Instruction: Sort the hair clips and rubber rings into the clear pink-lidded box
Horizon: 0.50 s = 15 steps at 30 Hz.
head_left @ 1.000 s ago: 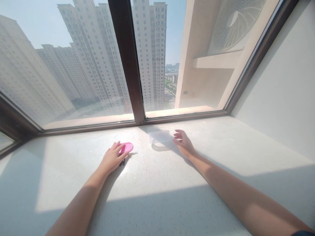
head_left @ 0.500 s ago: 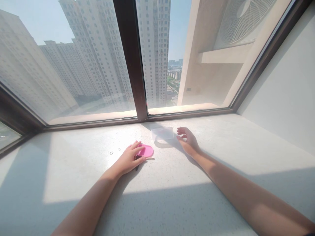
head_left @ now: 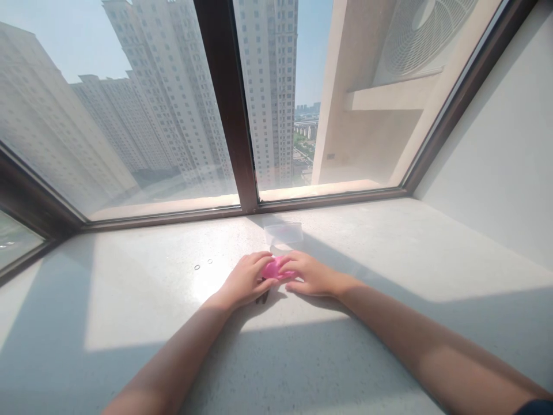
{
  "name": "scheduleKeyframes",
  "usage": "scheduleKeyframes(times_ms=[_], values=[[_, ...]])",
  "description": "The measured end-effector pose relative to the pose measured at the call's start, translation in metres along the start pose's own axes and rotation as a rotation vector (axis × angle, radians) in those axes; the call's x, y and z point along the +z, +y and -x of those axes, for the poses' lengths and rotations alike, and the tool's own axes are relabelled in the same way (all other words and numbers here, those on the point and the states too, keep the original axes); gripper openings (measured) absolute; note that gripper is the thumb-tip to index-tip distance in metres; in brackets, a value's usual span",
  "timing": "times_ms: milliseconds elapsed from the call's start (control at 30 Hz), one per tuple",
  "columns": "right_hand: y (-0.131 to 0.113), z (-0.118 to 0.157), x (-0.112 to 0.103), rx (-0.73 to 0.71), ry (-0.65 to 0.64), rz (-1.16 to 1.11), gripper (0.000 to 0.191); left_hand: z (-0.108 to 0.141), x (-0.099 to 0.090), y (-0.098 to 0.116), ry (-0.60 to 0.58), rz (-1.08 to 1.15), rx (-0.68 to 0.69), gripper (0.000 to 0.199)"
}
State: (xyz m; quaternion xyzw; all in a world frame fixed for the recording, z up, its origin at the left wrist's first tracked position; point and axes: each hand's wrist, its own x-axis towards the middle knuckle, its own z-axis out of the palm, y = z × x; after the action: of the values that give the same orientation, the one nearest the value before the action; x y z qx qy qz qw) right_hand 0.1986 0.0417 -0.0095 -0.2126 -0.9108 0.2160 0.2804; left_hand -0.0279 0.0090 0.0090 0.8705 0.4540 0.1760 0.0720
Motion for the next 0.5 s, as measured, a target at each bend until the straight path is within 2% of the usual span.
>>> scheduleKeyframes(times_ms=[67, 133, 233, 300, 400, 500], values=[[0.003, 0.001, 0.001, 0.02, 0.012, 0.02, 0.014, 0.006, -0.009, -0.014, 0.034, -0.068, -0.14, 0.037], [0.006, 0.002, 0.0, 0.03, 0.01, 0.029, 0.007, 0.015, -0.018, -0.038, 0.082, -0.111, -0.276, 0.041], [0.008, 0.004, -0.002, 0.042, 0.002, 0.038, 0.008, 0.03, -0.024, -0.079, 0.127, -0.178, -0.538, 0.054], [0.007, 0.004, -0.003, 0.06, 0.006, 0.048, 0.011, 0.037, -0.023, -0.1, 0.104, -0.198, -0.681, 0.061], [0.005, 0.004, -0.006, 0.083, 0.008, 0.07, 0.018, 0.04, -0.017, -0.111, 0.029, -0.205, -0.754, 0.067], [0.002, 0.004, -0.009, 0.097, -0.016, 0.089, 0.024, 0.038, -0.01, -0.106, -0.028, -0.212, -0.741, 0.073]])
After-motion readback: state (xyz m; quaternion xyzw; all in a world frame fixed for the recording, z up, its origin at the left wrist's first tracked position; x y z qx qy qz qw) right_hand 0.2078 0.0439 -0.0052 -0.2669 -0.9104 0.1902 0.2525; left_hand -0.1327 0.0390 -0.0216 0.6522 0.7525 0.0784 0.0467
